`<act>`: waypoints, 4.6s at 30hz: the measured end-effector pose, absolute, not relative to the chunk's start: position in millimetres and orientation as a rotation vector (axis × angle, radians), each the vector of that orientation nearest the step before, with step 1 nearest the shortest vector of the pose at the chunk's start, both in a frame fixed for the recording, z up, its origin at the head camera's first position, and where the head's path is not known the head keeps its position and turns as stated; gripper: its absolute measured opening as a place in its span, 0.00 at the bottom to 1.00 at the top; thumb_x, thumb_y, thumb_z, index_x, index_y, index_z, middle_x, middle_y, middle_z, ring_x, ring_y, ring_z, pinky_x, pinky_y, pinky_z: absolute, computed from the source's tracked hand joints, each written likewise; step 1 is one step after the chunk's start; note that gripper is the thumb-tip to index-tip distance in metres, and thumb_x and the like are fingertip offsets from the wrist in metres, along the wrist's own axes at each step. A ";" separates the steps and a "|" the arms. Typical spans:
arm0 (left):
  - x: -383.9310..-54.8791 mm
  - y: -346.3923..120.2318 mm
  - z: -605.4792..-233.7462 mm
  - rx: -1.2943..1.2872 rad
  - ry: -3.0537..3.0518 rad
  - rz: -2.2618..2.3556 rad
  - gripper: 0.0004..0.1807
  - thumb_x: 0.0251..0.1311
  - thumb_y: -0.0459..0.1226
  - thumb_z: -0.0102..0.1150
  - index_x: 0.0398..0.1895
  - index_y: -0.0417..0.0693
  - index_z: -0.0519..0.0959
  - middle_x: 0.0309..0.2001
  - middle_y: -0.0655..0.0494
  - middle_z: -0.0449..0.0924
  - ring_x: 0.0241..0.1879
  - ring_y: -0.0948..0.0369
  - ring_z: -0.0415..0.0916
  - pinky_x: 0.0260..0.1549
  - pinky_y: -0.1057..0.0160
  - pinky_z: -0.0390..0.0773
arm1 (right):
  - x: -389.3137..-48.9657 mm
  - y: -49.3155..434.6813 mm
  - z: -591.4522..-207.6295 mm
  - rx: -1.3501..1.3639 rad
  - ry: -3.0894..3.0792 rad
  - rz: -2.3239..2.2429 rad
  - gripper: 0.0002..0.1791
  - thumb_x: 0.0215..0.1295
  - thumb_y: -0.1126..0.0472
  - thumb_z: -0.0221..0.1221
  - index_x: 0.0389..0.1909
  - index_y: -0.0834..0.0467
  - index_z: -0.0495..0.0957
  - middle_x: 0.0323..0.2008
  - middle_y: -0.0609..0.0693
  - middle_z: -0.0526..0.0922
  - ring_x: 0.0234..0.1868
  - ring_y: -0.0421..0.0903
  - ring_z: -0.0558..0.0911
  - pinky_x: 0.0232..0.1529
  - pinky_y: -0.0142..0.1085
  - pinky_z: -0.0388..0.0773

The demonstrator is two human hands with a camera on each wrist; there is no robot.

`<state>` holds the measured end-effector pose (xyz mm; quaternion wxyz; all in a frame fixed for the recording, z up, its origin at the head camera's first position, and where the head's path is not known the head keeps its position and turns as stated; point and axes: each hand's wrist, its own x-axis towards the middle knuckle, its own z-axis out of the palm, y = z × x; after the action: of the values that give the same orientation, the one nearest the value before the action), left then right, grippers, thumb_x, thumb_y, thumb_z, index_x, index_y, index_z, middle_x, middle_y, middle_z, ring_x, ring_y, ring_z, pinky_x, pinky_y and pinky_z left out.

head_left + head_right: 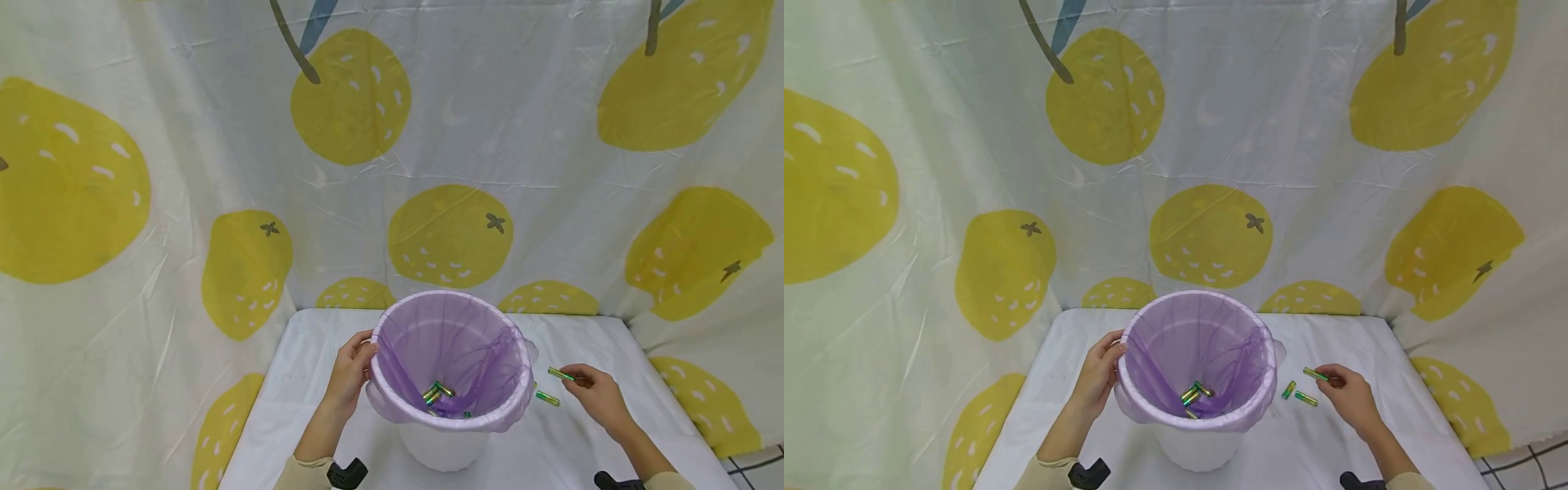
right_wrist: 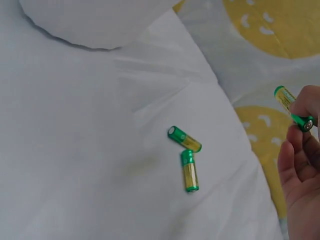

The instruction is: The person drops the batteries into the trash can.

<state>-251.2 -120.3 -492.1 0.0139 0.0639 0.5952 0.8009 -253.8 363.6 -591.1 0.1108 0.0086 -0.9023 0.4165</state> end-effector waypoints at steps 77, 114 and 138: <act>-250.9 -120.8 -493.0 0.189 1.848 2.495 0.23 0.70 0.33 0.58 0.63 0.30 0.73 0.41 0.50 0.82 0.34 0.61 0.82 0.32 0.65 0.82 | -274.6 239.4 -406.4 0.967 -2.326 1.331 0.12 0.64 0.76 0.65 0.47 0.61 0.85 0.42 0.51 0.87 0.39 0.40 0.84 0.43 0.27 0.81; -249.4 -119.9 -494.4 0.194 1.860 2.495 0.23 0.70 0.34 0.59 0.63 0.28 0.72 0.41 0.50 0.82 0.33 0.62 0.82 0.31 0.66 0.81 | -273.5 246.2 -403.4 1.091 -2.341 1.219 0.14 0.65 0.74 0.66 0.50 0.61 0.84 0.45 0.57 0.86 0.43 0.42 0.83 0.42 0.32 0.82; -249.7 -119.5 -494.9 0.212 1.838 2.513 0.23 0.70 0.34 0.59 0.63 0.27 0.72 0.40 0.51 0.82 0.32 0.63 0.81 0.29 0.67 0.81 | -266.8 285.2 -423.4 0.803 -2.386 1.148 0.13 0.64 0.73 0.68 0.48 0.64 0.85 0.43 0.49 0.87 0.41 0.36 0.82 0.42 0.25 0.79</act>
<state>-249.7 -119.5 -494.9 0.0106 0.0679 0.5891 0.8052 -266.8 285.2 -423.4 0.1863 0.2852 -0.8473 0.4075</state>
